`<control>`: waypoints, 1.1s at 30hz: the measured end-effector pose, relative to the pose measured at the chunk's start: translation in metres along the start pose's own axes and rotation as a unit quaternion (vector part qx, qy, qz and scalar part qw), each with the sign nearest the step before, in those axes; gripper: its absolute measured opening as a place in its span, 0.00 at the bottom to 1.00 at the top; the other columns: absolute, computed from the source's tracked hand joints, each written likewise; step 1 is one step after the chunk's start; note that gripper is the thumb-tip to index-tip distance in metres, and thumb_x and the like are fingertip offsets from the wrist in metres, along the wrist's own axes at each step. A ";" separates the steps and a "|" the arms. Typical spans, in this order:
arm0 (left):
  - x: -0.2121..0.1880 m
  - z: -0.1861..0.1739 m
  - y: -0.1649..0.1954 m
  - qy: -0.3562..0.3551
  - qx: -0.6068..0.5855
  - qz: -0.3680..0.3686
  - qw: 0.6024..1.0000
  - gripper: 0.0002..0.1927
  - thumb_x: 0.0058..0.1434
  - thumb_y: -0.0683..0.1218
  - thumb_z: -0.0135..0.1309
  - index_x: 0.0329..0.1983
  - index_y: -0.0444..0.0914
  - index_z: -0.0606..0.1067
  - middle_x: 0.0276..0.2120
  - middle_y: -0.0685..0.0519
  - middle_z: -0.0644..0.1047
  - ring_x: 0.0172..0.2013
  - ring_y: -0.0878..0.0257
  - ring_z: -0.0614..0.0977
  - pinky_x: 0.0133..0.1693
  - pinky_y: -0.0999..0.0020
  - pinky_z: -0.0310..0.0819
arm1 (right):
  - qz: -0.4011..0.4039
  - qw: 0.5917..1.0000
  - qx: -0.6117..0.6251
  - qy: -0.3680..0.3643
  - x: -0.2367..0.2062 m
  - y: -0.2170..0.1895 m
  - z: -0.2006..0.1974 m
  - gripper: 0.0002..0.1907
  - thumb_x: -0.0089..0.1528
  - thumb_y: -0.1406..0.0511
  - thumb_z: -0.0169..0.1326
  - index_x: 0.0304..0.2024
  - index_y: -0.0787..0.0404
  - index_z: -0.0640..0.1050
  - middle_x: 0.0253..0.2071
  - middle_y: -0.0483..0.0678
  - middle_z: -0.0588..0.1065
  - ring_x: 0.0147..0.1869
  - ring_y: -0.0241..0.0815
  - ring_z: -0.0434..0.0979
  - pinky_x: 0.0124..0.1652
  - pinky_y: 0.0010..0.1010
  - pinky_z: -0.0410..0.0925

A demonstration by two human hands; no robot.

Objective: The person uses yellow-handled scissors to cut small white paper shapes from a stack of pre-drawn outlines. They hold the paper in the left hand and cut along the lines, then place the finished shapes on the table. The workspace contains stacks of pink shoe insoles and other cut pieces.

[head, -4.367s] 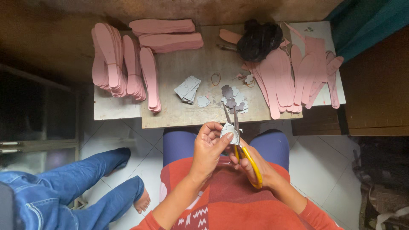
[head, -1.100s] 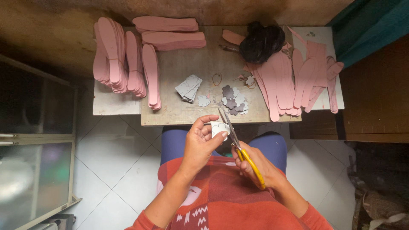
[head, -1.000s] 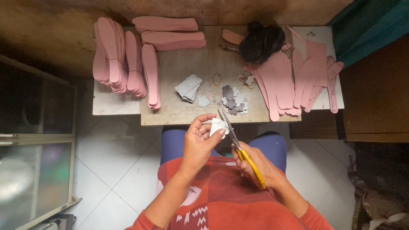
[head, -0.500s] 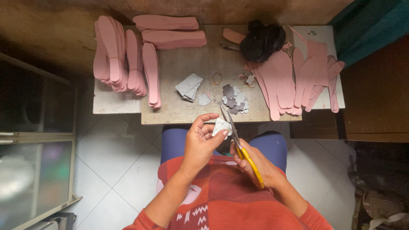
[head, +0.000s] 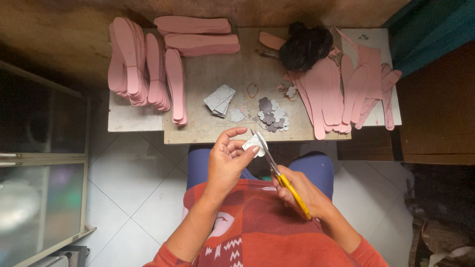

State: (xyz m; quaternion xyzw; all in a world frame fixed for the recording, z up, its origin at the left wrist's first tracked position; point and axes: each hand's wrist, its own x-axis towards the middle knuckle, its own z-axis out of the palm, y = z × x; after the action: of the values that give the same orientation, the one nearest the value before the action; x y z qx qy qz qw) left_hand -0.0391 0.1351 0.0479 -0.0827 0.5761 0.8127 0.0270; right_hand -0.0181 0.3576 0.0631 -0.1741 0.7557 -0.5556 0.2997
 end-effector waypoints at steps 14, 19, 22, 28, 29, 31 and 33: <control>-0.002 0.007 -0.015 -0.019 -0.078 -0.013 0.997 0.26 0.60 0.34 0.60 0.61 0.33 0.67 0.39 0.48 0.79 0.36 0.68 0.83 0.40 0.76 0.79 | -0.022 1.000 0.013 0.014 0.005 0.001 0.007 0.43 0.58 0.29 0.44 0.45 0.61 0.69 0.27 0.43 0.65 0.28 0.34 0.66 0.29 0.28 0.66; -0.003 0.008 -0.016 -0.033 -0.096 -0.026 0.994 0.26 0.60 0.32 0.60 0.60 0.32 0.68 0.40 0.49 0.78 0.37 0.69 0.82 0.39 0.78 0.78 | -0.042 0.999 0.006 0.004 0.008 -0.002 0.006 0.44 0.60 0.30 0.42 0.52 0.62 0.68 0.28 0.43 0.65 0.29 0.35 0.64 0.30 0.28 0.64; -0.003 0.008 -0.016 -0.033 -0.095 -0.025 0.995 0.26 0.60 0.33 0.60 0.60 0.33 0.67 0.40 0.50 0.78 0.38 0.69 0.82 0.39 0.79 0.77 | -0.047 0.999 0.010 0.000 0.008 -0.003 0.006 0.44 0.59 0.30 0.41 0.51 0.62 0.67 0.29 0.43 0.64 0.29 0.35 0.64 0.30 0.28 0.64; -0.002 0.004 -0.012 -0.032 -0.061 -0.025 0.997 0.28 0.59 0.33 0.61 0.62 0.33 0.67 0.37 0.51 0.77 0.36 0.70 0.82 0.37 0.80 0.75 | -0.025 1.000 -0.005 0.004 0.005 -0.003 0.005 0.44 0.57 0.28 0.41 0.44 0.60 0.67 0.28 0.43 0.65 0.28 0.35 0.64 0.28 0.28 0.64; -0.001 0.003 -0.011 -0.034 -0.059 -0.029 0.997 0.28 0.59 0.33 0.61 0.62 0.34 0.67 0.37 0.51 0.78 0.36 0.70 0.82 0.37 0.80 0.76 | -0.023 1.000 -0.007 0.004 0.004 -0.003 0.004 0.44 0.57 0.28 0.41 0.42 0.60 0.67 0.27 0.43 0.65 0.28 0.35 0.65 0.28 0.28 0.64; -0.001 0.001 -0.008 -0.038 -0.053 -0.035 0.997 0.29 0.58 0.34 0.61 0.62 0.34 0.67 0.37 0.51 0.79 0.36 0.70 0.82 0.37 0.80 0.76 | -0.016 1.000 -0.004 0.003 0.003 -0.002 0.004 0.43 0.56 0.27 0.42 0.40 0.60 0.67 0.26 0.43 0.65 0.28 0.35 0.65 0.28 0.28 0.65; -0.001 0.000 -0.003 -0.043 -0.043 -0.039 0.997 0.29 0.58 0.34 0.62 0.62 0.34 0.66 0.37 0.51 0.79 0.36 0.70 0.83 0.36 0.80 0.76 | -0.008 1.000 0.006 0.002 0.001 -0.001 0.002 0.43 0.56 0.28 0.44 0.38 0.59 0.67 0.26 0.43 0.65 0.27 0.35 0.66 0.27 0.28 0.65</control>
State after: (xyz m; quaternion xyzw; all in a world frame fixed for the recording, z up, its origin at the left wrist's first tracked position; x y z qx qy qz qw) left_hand -0.0379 0.1362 0.0451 -0.0711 0.5351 0.8380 0.0802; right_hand -0.0177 0.3545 0.0635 -0.1771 0.7516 -0.5626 0.2951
